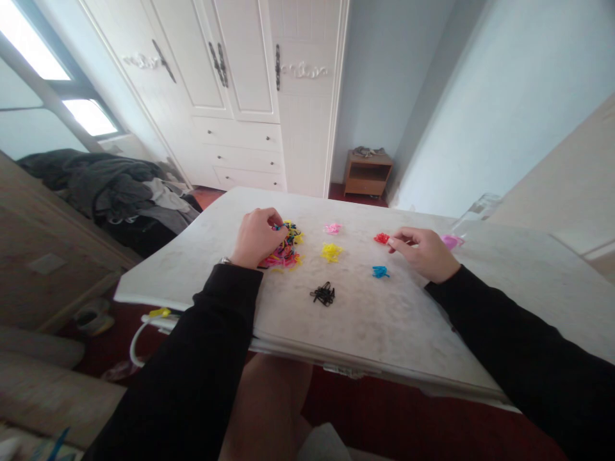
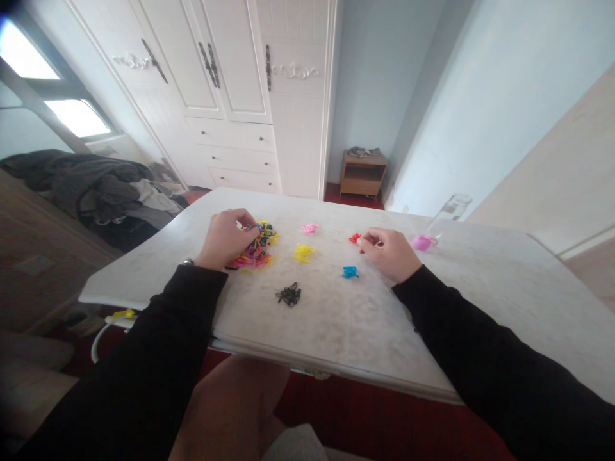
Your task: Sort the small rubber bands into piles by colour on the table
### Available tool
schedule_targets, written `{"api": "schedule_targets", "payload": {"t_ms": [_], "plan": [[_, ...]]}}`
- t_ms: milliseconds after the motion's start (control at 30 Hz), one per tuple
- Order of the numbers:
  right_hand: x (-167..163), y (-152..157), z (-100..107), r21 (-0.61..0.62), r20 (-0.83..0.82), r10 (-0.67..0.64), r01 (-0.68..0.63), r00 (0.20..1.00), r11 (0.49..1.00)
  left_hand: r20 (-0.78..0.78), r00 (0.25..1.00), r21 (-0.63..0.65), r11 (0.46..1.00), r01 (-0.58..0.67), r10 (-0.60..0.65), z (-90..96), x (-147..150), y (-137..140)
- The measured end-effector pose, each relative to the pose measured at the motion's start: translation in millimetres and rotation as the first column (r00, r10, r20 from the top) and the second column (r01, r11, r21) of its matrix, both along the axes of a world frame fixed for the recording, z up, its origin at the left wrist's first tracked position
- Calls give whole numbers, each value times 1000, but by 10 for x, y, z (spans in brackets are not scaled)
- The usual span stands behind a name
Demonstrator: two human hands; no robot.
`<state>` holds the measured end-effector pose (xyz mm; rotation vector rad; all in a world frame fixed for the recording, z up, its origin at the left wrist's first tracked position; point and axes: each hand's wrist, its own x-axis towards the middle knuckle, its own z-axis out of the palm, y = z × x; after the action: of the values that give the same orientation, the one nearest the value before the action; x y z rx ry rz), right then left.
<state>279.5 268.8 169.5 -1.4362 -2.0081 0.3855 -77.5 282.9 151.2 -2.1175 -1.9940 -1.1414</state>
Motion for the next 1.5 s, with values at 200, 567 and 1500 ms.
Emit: {"api": "schedule_targets", "payload": {"t_ms": [200,567,1500], "plan": [[1,-3,-6,8,4,21,-21,1000,1000,70,997,40,999,7,-10,6,1,2],[4,-2,-20,0,28,35,-35,999,999,72,997,37,999,26,-28,-3,-13,32],[4,-5,-38,9,40,63,-63,997,998,6,970,-61,968,242,-242,25,10,-80]]}}
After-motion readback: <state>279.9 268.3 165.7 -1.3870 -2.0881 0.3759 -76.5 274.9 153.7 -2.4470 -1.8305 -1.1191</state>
